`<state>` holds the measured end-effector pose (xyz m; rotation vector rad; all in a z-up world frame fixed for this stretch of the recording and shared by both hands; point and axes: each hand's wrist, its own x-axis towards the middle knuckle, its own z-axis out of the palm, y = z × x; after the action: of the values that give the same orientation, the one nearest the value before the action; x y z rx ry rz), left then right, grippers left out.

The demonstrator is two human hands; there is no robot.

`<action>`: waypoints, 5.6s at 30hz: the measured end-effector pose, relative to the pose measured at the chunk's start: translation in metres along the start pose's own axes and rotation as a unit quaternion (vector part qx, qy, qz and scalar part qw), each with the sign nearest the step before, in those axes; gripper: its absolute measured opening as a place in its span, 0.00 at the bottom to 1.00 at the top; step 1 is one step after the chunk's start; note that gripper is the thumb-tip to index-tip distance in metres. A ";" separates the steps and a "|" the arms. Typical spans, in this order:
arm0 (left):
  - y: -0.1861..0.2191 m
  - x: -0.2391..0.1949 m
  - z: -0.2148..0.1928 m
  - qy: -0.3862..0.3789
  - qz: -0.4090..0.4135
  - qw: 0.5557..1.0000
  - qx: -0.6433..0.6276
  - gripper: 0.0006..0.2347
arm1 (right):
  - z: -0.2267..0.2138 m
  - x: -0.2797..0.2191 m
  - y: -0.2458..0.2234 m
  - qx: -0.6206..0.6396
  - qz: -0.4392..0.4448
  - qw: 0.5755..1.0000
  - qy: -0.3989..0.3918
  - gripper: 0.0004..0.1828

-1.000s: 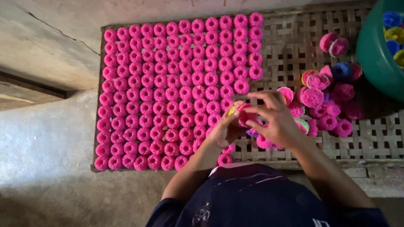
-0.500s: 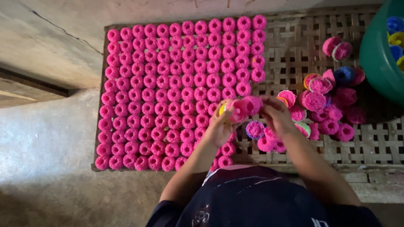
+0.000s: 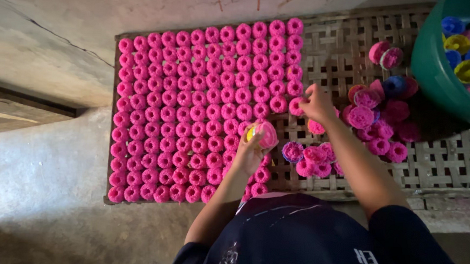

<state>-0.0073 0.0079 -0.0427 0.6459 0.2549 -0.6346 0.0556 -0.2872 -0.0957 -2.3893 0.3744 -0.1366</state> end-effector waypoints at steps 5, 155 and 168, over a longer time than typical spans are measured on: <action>0.007 -0.007 -0.006 -0.001 0.019 0.999 -0.034 0.23 | 0.027 -0.008 0.010 0.051 -0.033 0.998 0.030 0.11; 0.003 -0.061 0.020 -0.183 -0.125 0.964 -0.145 0.24 | -0.136 -0.158 -0.107 0.251 -0.075 0.963 -0.062 0.38; 0.023 -0.074 0.052 -0.229 -0.055 0.972 -0.003 0.31 | -0.105 -0.197 -0.196 0.003 -0.264 0.964 -0.035 0.15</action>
<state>-0.0491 0.0244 0.0386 0.4642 -0.1401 -0.8693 -0.1081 -0.1546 0.1136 -2.4249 -0.3041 -0.2925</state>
